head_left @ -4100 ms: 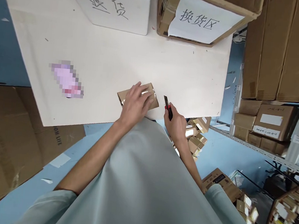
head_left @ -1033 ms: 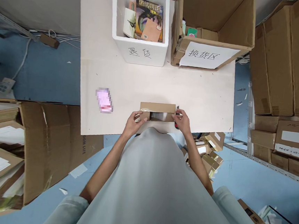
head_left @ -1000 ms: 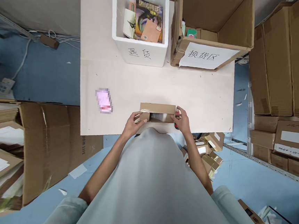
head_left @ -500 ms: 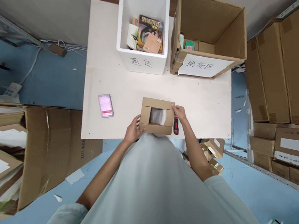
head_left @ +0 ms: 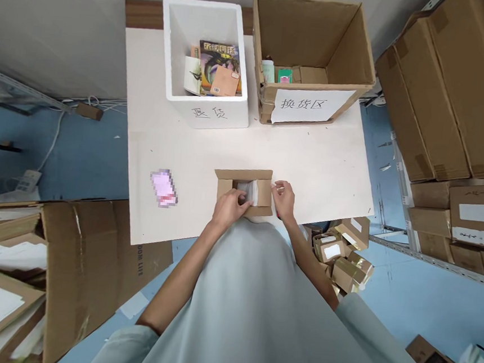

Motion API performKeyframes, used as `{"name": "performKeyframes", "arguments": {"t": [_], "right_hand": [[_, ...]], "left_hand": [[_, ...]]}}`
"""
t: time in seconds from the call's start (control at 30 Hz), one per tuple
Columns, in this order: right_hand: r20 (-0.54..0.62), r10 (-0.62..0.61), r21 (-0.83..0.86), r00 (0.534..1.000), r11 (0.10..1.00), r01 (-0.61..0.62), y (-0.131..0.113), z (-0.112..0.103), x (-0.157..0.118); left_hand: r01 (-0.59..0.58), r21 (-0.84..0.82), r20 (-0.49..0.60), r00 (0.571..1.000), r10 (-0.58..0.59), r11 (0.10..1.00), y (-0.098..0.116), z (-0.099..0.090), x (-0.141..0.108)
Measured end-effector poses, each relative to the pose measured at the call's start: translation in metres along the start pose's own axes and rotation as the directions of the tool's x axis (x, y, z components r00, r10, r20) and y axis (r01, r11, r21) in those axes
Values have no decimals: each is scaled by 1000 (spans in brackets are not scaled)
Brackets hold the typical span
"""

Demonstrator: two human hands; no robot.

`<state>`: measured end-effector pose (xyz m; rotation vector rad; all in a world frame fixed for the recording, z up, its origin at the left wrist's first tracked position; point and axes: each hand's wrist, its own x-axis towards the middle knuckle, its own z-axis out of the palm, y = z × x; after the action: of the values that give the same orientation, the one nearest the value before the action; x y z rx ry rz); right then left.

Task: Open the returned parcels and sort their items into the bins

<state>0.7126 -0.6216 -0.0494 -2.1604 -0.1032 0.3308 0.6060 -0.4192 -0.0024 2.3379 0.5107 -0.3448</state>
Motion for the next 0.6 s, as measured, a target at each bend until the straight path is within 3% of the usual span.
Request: {"name": "performKeyframes", "arguments": {"t": [0.1, 0.23, 0.4, 0.6], "right_hand": [[134, -73, -54, 988, 995, 81, 3, -4, -21], [253, -32, -163, 967, 984, 76, 10, -7, -34], [257, 1, -211, 966, 976, 55, 18, -11, -40], [286, 7, -212, 958, 976, 56, 17, -13, -40]], "left_hand": [[103, 120, 56, 992, -110, 987, 23, 13, 27], [144, 202, 115, 979, -169, 969, 23, 22, 44], [164, 264, 89, 977, -194, 951, 8, 17, 41], [181, 321, 29, 979, -201, 929, 18, 4, 31]]}}
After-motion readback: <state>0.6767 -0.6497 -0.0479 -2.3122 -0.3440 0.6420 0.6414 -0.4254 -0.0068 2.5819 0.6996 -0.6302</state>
